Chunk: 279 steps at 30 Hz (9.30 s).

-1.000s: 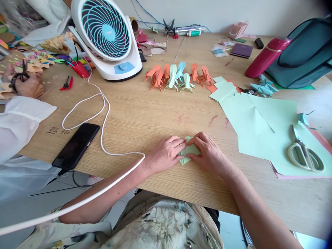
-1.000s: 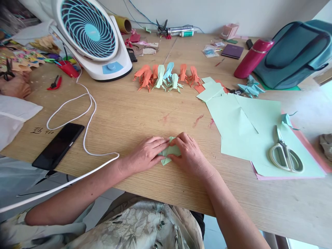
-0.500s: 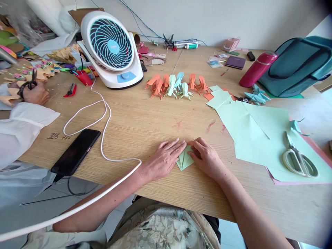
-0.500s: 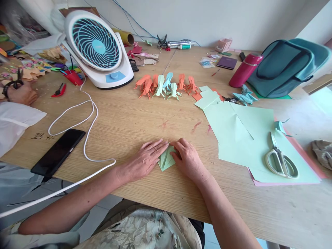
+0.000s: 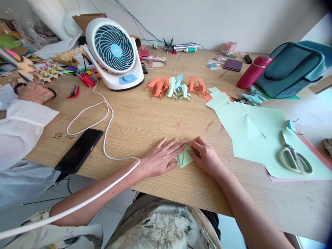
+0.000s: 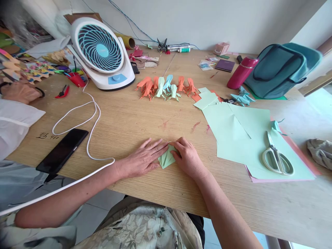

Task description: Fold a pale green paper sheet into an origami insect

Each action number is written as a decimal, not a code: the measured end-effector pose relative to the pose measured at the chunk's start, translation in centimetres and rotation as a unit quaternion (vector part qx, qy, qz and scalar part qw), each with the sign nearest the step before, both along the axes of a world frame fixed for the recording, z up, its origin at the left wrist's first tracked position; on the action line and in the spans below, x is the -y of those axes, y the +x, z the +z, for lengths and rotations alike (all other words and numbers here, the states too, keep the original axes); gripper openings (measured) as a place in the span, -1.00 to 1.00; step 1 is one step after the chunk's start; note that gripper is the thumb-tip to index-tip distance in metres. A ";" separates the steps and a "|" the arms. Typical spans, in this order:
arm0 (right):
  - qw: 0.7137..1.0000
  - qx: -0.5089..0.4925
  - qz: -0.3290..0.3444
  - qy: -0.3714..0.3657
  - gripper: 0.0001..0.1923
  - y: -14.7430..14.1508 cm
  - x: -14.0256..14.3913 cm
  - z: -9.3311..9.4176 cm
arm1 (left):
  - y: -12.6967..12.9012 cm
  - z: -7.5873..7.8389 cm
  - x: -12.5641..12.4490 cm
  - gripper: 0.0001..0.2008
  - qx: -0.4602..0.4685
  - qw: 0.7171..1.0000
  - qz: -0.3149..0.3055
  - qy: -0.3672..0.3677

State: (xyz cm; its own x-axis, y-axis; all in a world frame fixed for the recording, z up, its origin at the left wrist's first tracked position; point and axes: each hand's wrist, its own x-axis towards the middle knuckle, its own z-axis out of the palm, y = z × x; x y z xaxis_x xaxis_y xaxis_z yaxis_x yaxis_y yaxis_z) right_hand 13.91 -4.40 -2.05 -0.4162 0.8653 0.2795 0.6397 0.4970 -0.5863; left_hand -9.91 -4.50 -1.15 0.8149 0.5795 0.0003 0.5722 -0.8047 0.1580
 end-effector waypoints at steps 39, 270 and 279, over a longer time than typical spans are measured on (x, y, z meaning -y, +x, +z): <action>0.997 0.059 0.020 0.041 -0.71 0.0 -0.2 -0.1 | -0.5 0.3 -1.0 -0.12 -0.009 0.995 -0.086 -0.052; 0.868 -0.426 -0.042 -0.252 -0.71 1.1 -2.2 1.9 | 6.8 -0.3 -5.9 -0.57 0.486 0.691 0.226 -0.485; 0.873 -0.420 -0.070 -0.236 -0.73 1.2 -2.3 1.5 | 7.1 -1.0 -5.7 -0.59 0.489 0.711 0.201 -0.464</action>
